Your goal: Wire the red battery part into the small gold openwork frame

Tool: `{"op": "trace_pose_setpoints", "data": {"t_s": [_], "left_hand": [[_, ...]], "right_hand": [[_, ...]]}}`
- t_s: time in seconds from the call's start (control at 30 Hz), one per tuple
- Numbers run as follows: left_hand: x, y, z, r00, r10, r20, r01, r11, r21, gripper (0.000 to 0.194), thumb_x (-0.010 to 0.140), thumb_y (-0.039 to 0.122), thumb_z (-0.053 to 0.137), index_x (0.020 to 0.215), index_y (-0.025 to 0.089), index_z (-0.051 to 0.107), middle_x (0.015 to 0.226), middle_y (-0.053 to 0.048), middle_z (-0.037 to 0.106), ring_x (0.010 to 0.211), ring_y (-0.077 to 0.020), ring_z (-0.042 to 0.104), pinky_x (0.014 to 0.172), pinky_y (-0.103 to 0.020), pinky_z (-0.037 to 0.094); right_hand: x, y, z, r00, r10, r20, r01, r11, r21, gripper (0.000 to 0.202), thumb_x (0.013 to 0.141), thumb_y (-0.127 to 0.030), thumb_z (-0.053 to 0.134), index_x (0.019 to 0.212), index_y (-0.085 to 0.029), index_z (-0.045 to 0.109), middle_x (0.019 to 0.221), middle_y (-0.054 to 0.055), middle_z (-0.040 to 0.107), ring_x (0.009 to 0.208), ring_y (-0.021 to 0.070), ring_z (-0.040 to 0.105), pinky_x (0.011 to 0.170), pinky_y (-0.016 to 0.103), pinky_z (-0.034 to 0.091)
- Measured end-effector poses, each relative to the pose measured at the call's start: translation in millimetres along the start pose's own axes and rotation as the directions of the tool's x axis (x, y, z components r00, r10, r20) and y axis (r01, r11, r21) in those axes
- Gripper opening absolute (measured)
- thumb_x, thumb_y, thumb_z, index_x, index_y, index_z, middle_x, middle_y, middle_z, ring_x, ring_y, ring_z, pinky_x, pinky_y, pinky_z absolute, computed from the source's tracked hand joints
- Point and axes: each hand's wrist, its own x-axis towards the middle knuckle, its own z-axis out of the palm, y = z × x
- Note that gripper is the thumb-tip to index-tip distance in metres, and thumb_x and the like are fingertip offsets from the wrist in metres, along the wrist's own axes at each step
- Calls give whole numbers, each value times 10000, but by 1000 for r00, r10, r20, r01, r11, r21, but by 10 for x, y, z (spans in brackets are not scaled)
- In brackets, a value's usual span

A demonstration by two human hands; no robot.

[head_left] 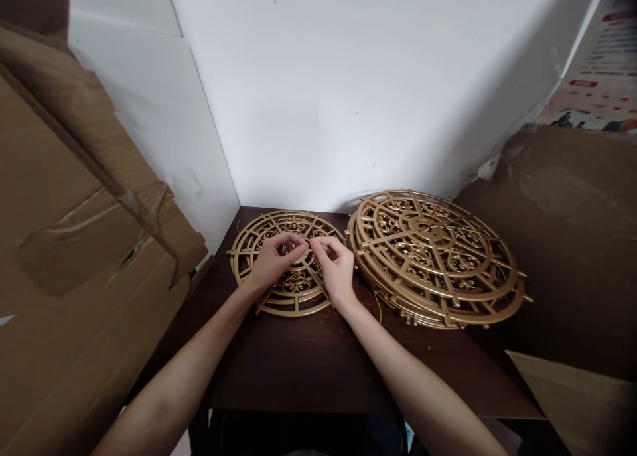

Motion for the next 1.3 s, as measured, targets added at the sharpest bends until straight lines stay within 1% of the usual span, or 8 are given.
{"op": "trace_pose_setpoints", "data": {"t_s": [0.17, 0.23, 0.3, 0.4, 0.5, 0.7, 0.9, 1.3], "left_hand": [[33, -52, -38, 995, -18, 103, 43, 967, -252, 239, 794, 338, 678, 957, 170, 629, 652, 35, 564, 396, -20, 324, 341, -152, 225], [60, -83, -61, 994, 17, 109, 28, 917, -399, 298, 830, 344, 640, 1075, 209, 537, 794, 10, 618, 460, -42, 395, 346, -141, 261], [77, -103, -75, 994, 41, 102, 11, 887, -462, 323, 850, 354, 622, 1087, 232, 442, 865, -3, 638, 511, -61, 448, 355, -138, 303], [76, -112, -75, 991, 72, 115, -19, 915, -404, 329, 861, 378, 620, 1022, 225, 376, 862, 4, 638, 484, -50, 466, 381, -154, 366], [60, -104, -58, 981, 85, 177, -30, 955, -294, 284, 875, 377, 604, 980, 199, 409, 751, 33, 594, 450, -46, 481, 395, -163, 385], [50, -67, -43, 969, 158, 189, -112, 966, -231, 210, 849, 315, 643, 961, 161, 553, 783, 13, 582, 560, -73, 590, 507, -194, 473], [53, -63, -57, 973, 172, 154, -138, 968, -210, 219, 820, 281, 676, 981, 161, 591, 826, 4, 602, 577, -87, 621, 563, -221, 507], [43, -56, -31, 976, 189, 105, -160, 957, -243, 245, 773, 250, 723, 977, 160, 622, 845, -8, 618, 597, -95, 617, 585, -242, 543]], "right_hand": [[0, -46, 43, 983, 179, 32, -180, 939, 292, 234, 713, -388, 724, 775, -173, 656, 594, -39, 521, 522, 78, 392, 502, 220, 318], [1, -69, 53, 976, 206, 71, -218, 913, 345, 245, 686, -385, 749, 757, -170, 656, 592, -42, 512, 509, 66, 361, 478, 214, 276], [4, -87, 57, 969, 221, 111, -246, 901, 358, 263, 666, -394, 763, 756, -169, 660, 582, -44, 511, 496, 61, 345, 465, 216, 251], [10, -98, 55, 960, 245, 137, -279, 892, 355, 294, 654, -418, 766, 773, -169, 663, 511, -72, 441, 457, 54, 287, 443, 222, 197], [17, -96, 43, 958, 253, 134, -284, 898, 335, 310, 651, -429, 763, 785, -166, 671, 478, -88, 390, 438, 50, 255, 436, 225, 164], [15, -107, 23, 964, 230, 133, -259, 927, 270, 263, 656, -402, 755, 753, -164, 699, 516, -58, 496, 446, 52, 299, 432, 221, 204], [11, -119, 32, 975, 204, 88, -216, 963, 161, 258, 644, -410, 744, 722, -167, 703, 562, -25, 578, 517, 97, 458, 474, 229, 331], [-8, -64, 32, 974, 210, 82, -221, 961, 164, 312, 658, -459, 746, 754, -167, 696, 537, -31, 565, 472, 87, 433, 450, 226, 322]]}}
